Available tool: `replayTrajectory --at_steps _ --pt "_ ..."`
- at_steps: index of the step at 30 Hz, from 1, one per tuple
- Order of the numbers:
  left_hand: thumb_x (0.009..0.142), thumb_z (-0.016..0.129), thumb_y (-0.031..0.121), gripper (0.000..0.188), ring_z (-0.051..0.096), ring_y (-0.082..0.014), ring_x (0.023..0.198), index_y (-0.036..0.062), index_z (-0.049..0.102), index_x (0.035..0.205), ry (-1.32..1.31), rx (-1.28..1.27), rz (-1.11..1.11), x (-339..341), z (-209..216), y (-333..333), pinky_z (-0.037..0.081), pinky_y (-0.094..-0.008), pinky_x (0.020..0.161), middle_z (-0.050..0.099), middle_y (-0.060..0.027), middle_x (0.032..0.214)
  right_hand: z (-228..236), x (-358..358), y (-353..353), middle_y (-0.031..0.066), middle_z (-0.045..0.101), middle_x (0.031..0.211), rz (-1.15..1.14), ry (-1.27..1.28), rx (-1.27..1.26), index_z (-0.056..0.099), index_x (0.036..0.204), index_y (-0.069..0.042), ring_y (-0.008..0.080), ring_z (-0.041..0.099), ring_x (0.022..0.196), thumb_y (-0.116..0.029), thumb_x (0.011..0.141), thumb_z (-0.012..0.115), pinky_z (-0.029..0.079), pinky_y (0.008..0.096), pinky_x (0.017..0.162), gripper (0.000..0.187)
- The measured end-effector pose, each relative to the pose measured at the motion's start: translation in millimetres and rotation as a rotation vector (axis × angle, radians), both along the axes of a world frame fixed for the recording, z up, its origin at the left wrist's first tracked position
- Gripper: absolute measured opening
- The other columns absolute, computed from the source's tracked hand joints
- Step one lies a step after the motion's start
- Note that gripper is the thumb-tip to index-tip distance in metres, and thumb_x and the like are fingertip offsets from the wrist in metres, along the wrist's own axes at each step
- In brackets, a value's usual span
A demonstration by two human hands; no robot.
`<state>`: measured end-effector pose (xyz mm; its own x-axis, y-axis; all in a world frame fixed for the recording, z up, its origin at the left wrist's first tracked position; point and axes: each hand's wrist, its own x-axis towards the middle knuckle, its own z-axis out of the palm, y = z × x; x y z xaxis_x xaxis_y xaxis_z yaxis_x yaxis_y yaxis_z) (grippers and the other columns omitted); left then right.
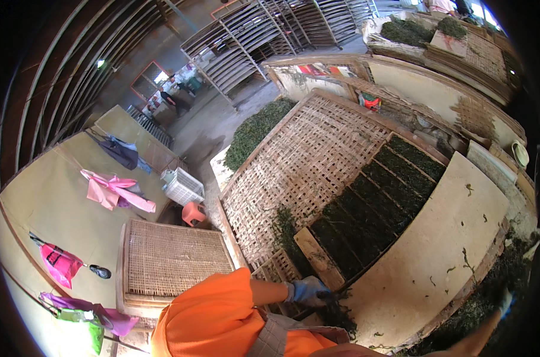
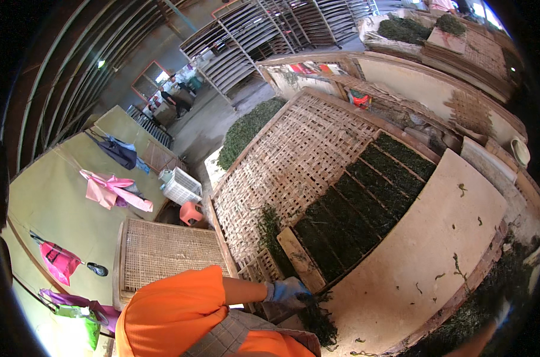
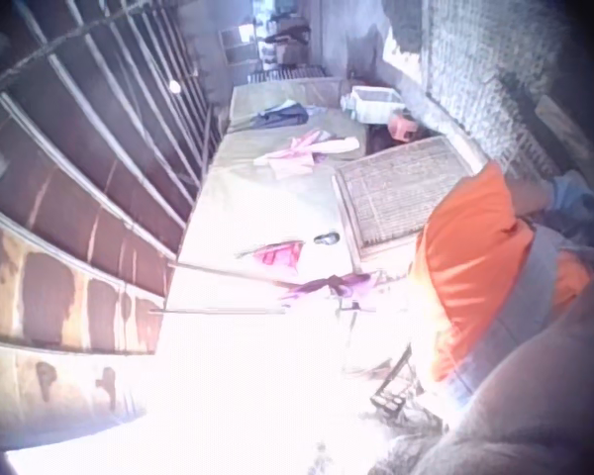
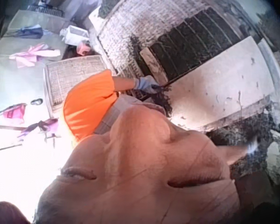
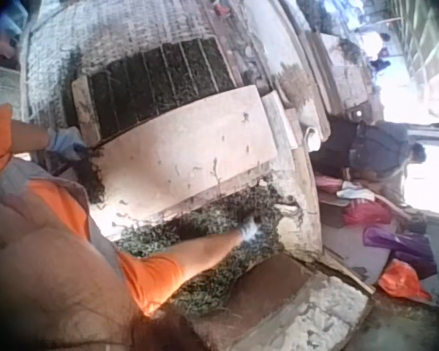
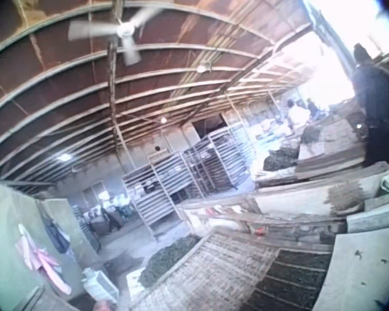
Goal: The person is grabbing handfuls of green leaves and pressing them into the rectangular slots of wooden trays by hand.
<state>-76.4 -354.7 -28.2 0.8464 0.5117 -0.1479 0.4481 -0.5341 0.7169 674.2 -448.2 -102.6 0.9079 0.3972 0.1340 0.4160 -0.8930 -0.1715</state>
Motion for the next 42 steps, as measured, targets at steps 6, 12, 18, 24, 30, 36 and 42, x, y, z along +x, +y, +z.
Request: replayTrajectory --at_steps 6,12,18,24,30,36,42 --pt "0.083 0.063 0.032 0.021 0.061 -0.0359 0.065 0.0111 0.068 0.081 0.082 -0.018 0.048 4.0 5.4 4.0 0.048 -0.0423 0.059 0.063 -0.0154 0.072 -43.5 -12.5 28.9 0.013 0.069 0.109 0.391 0.365 0.557 0.064 0.113 0.001 0.0223 0.065 0.094 -0.007 0.09 0.055 0.051 0.036 0.082 0.027" --pt "0.082 0.064 0.032 0.022 0.062 -0.0354 0.067 0.0107 0.068 0.082 0.088 -0.019 0.065 -2.8 5.5 -3.0 0.049 -0.0424 0.061 0.063 -0.0162 0.073 33.8 -124.4 -37.7 0.0124 0.056 0.129 -0.01 0.781 1.117 0.052 0.13 0.0 0.0189 0.053 0.116 -0.02 0.095 0.058 0.04 0.0328 0.101 0.041" --pt "0.088 0.062 0.035 0.027 0.062 -0.0342 0.069 0.0084 0.068 0.091 0.084 -0.066 0.045 -5.2 14.0 -4.5 0.049 -0.0432 0.061 0.065 -0.0173 0.078 41.1 -238.3 -65.9 0.0104 0.06 0.13 -0.183 0.261 0.02 0.057 0.126 -0.004 0.0215 0.057 0.118 -0.024 0.092 0.054 0.043 0.0323 0.103 0.039" --pt "0.087 0.064 0.037 0.031 0.063 -0.0341 0.072 0.008 0.069 0.096 0.116 -0.08 0.079 -7.6 24.7 -12.4 0.048 -0.0426 0.063 0.067 -0.0174 0.083 -66.8 -166.0 -47.1 0.0107 0.07 0.105 -0.026 0.634 0.588 0.065 0.114 -0.002 0.0206 0.065 0.093 -0.007 0.093 0.055 0.052 0.0352 0.08 0.024" --pt "0.086 0.06 0.036 0.031 0.063 -0.036 0.073 0.006 0.067 0.083 0.002 -0.155 0.225 4.4 2.3 -4.9 0.047 -0.0432 0.065 0.063 -0.019 0.077 -30.6 -24.5 -122.8 0.0123 0.055 0.135 0.147 1.378 1.241 0.051 0.131 -0.008 0.0208 0.045 0.129 -0.029 0.083 0.066 0.04 0.0353 0.106 0.054" --pt "0.088 0.057 0.039 0.037 0.061 -0.0389 0.073 0.0031 0.066 0.085 0.031 -0.104 0.087 1.0 14.6 4.0 0.046 -0.0446 0.066 0.061 -0.0235 0.079 114.8 -225.5 -105.2 0.0128 0.064 0.114 0.048 0.254 0.388 0.061 0.115 -0.001 0.0234 0.056 0.102 -0.012 0.084 0.058 0.047 0.0374 0.089 0.033" --pt "0.089 0.051 0.054 0.054 0.058 -0.0317 0.06 0.0037 0.067 0.078 0.055 -0.268 0.076 -4.7 37.3 7.4 0.048 -0.0436 0.061 0.062 -0.018 0.068 159.5 -334.5 -99.9 0.0084 0.069 0.098 0.275 0.588 0.677 0.067 0.11 0.0 0.0182 0.061 0.083 0.0 0.084 0.051 0.052 0.0322 0.076 0.03"
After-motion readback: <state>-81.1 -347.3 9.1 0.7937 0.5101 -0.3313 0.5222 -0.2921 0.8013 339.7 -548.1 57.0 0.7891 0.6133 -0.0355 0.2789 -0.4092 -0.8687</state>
